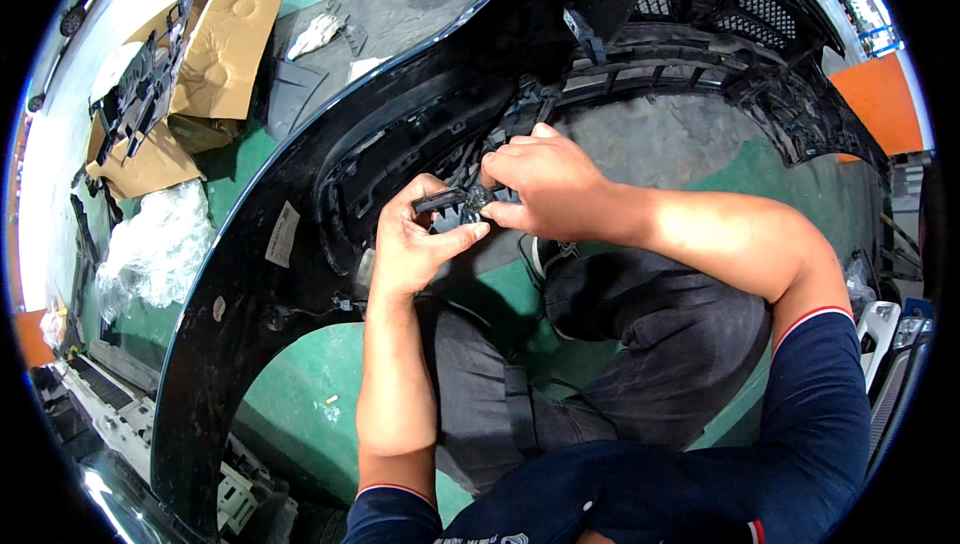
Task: The person sits on the floor and uses a yellow hot glue gun to apply adhesive to a broken plastic clip on a black car bumper. They then press the clip into place and hold it with their hands to secure the bond.
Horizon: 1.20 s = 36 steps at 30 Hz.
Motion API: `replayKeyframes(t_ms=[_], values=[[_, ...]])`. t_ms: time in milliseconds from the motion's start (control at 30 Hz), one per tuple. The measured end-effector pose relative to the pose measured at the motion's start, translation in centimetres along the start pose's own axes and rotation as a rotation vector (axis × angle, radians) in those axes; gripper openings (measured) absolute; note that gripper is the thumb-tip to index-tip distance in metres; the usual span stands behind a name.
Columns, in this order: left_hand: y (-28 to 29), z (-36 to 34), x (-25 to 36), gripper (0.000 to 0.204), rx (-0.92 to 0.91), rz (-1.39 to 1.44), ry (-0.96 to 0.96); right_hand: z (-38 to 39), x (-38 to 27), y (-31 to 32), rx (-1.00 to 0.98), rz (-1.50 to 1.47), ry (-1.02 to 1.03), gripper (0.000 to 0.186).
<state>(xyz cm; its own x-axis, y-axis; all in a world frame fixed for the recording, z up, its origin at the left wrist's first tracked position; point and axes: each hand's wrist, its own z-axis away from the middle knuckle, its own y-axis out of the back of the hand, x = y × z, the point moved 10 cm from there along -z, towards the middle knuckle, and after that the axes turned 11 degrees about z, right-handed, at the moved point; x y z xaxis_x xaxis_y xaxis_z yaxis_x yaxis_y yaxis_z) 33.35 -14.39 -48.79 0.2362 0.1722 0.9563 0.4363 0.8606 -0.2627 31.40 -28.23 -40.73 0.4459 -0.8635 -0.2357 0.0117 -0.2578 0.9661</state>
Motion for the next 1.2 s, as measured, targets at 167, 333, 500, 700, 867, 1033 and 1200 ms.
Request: replayKeyframes(t_ms=[167,333,500,700,867,1033,1200], values=[[0.12,-0.12,0.03,0.043,-0.017,-0.036,-0.043,0.09,-0.12,0.14,-0.007,0.005,-0.002,0.027],[0.21,0.11,-0.11,0.043,-0.018,-0.021,-0.048,0.11,-0.25,-0.01,0.001,0.015,0.010,0.028],[0.30,0.32,0.05,0.042,-0.006,-0.005,-0.047,-0.11,-0.38,0.00,-0.025,0.012,0.000,0.027],[0.44,0.47,0.00,0.042,0.002,-0.003,-0.037,-0.28,-0.47,-0.13,-0.036,0.001,0.004,0.027],[0.41,0.53,0.12,0.042,0.005,0.003,-0.037,-0.32,-0.54,-0.14,-0.041,0.006,0.005,0.027],[0.41,0.52,0.60,0.043,0.013,-0.047,-0.043,-0.02,-0.61,0.11,0.003,0.002,0.014,0.028],[0.60,0.53,0.42,0.042,0.016,-0.003,-0.017,-0.22,-0.97,0.60,0.016,-0.019,-0.009,0.031]])
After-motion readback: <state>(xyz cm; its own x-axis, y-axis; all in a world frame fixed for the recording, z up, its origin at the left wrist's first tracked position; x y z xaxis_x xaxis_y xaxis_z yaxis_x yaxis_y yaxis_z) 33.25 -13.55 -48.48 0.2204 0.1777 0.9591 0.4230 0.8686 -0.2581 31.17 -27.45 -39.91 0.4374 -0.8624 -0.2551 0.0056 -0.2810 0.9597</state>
